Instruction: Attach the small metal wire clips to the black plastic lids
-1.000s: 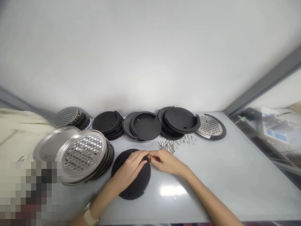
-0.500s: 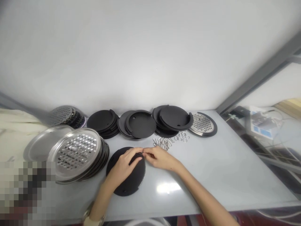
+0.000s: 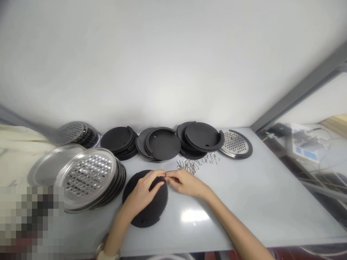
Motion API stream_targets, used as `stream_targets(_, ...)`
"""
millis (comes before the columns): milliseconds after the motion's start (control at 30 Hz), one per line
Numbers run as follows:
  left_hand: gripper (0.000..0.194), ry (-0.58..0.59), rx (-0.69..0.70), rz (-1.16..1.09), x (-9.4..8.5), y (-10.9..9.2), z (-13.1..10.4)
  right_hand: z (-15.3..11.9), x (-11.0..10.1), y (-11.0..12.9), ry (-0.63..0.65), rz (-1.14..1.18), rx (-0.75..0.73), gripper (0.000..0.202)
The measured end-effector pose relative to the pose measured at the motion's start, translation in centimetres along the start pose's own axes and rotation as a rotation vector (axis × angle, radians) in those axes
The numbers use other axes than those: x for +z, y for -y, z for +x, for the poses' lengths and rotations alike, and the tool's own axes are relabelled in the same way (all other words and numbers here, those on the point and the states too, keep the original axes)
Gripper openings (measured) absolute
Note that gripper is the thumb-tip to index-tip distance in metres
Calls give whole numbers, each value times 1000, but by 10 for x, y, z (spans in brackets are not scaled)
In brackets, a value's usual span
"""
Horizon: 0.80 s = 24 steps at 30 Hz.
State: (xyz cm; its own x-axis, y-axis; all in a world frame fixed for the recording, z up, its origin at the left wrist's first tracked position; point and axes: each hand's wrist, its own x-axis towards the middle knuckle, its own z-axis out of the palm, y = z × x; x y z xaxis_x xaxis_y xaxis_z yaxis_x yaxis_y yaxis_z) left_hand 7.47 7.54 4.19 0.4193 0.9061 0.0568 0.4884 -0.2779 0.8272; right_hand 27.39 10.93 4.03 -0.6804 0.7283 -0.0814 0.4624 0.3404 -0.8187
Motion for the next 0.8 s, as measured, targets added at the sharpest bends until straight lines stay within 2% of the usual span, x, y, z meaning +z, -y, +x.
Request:
stream_targets(500, 30, 0, -25, -19, 0, 0, 0, -3, 3, 7, 7, -50, 55, 25)
stream_targets(800, 27, -23, -12, -22, 0, -1, 0, 0, -4, 2, 38, -54, 12, 26)
